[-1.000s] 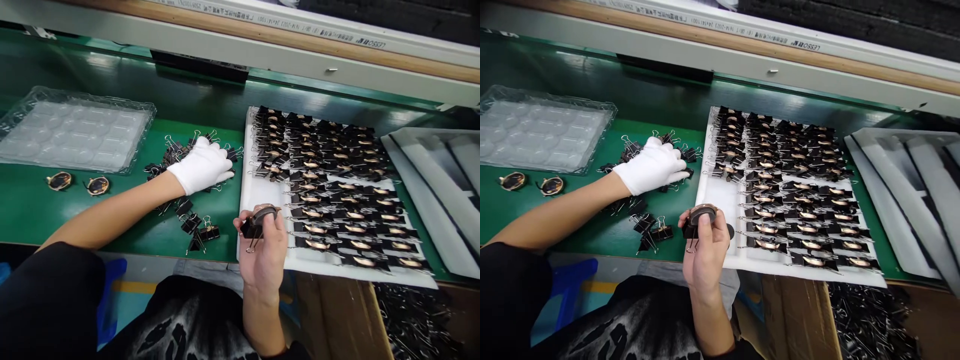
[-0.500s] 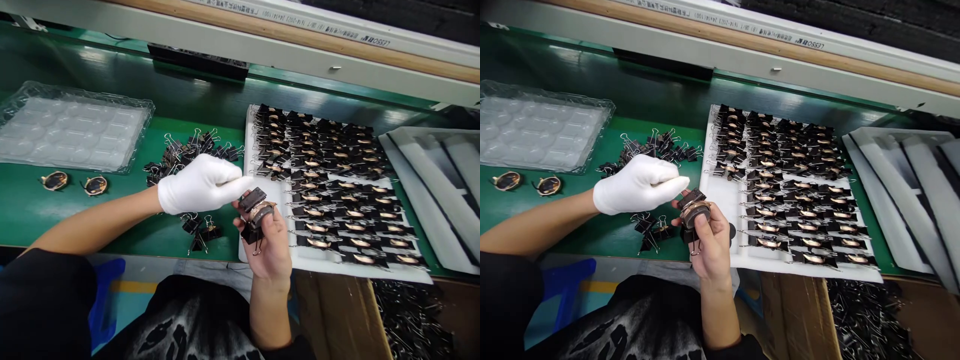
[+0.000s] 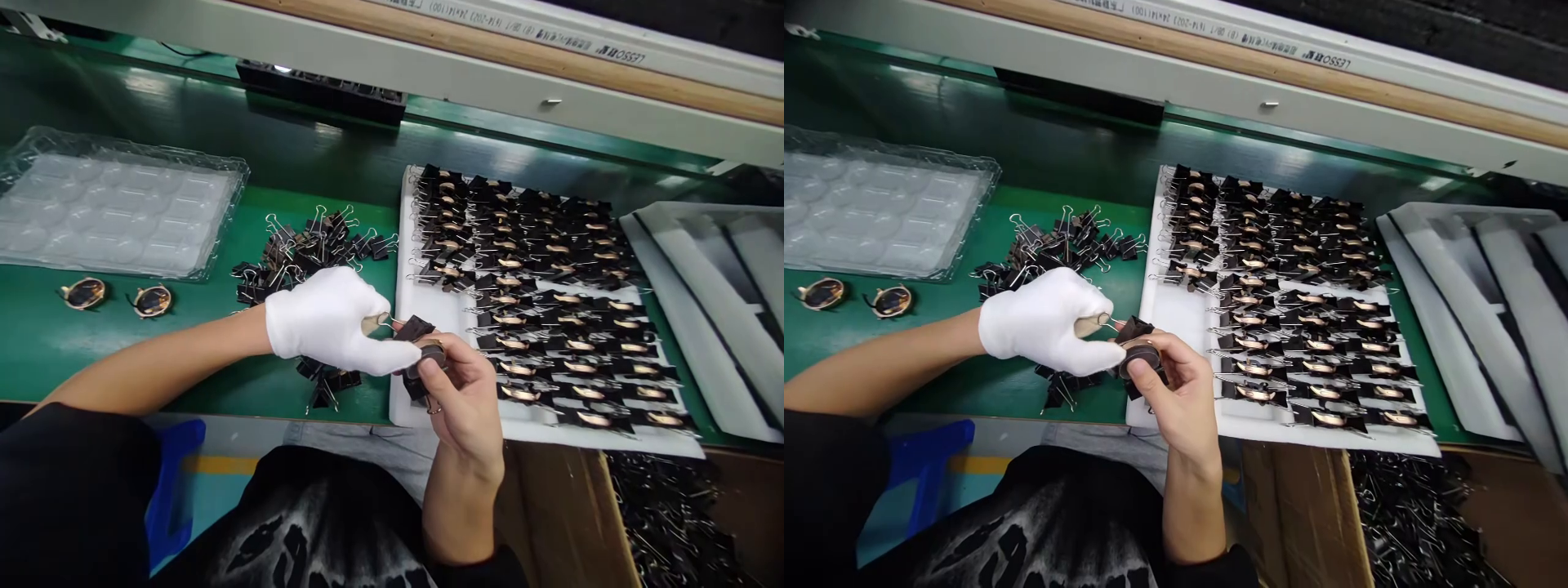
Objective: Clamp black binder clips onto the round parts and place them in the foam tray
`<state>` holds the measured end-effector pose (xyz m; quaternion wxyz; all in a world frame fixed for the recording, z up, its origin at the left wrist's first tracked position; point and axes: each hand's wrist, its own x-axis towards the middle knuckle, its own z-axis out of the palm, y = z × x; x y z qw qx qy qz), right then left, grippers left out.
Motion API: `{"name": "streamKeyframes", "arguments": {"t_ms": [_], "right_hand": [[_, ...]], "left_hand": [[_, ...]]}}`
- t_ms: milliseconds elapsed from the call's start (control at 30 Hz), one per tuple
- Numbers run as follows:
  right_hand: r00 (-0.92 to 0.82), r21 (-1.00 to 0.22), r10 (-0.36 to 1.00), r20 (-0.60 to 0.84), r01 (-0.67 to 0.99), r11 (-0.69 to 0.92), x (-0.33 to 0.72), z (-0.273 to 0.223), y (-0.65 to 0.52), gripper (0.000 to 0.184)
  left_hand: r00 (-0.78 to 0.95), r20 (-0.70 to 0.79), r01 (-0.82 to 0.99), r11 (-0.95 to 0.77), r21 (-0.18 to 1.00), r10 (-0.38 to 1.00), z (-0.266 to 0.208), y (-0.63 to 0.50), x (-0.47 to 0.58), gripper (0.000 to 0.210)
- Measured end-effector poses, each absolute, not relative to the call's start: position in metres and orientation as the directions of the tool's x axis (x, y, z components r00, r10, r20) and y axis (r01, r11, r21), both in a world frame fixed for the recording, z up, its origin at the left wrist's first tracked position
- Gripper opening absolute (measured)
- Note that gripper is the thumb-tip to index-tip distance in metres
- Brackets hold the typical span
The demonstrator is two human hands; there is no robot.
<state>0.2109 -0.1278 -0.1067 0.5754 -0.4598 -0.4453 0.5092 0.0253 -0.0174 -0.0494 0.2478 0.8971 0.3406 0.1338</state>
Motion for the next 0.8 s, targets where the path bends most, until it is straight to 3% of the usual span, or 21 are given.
{"name": "streamKeyframes", "arguments": {"t_ms": [133,333,433,633,800], "right_hand": [[0.061,-0.983,0.998,0.025,-0.178,0.035,0.210,-0.106,-0.128,0.015],[0.062,-0.973,0.998,-0.001,-0.231,0.014,0.221,-0.094,-0.133,0.013],[0.108,-0.995,0.994,-0.003,-0.102,0.008,0.235,-0.086,-0.130,0.013],[-0.118,-0.958,0.993,0.013,0.284,0.047,0.263,-0.066,-0.119,0.010],[-0.235,-0.918,0.972,-0.031,0.390,0.065,0.266,-0.059,-0.115,0.011]], "left_hand": [[0.732,0.102,0.558,-0.679,0.477,0.674,-0.054,-0.019,0.028,0.056],[0.748,0.167,0.469,-0.690,0.552,0.642,-0.052,-0.013,0.026,0.043],[0.781,0.156,0.410,-0.684,0.603,0.605,-0.047,-0.010,0.023,0.040],[0.874,0.158,0.260,-0.716,0.648,0.460,-0.048,-0.014,0.019,0.042],[0.899,0.073,0.293,-0.716,0.633,0.433,-0.057,-0.020,0.019,0.044]]}}
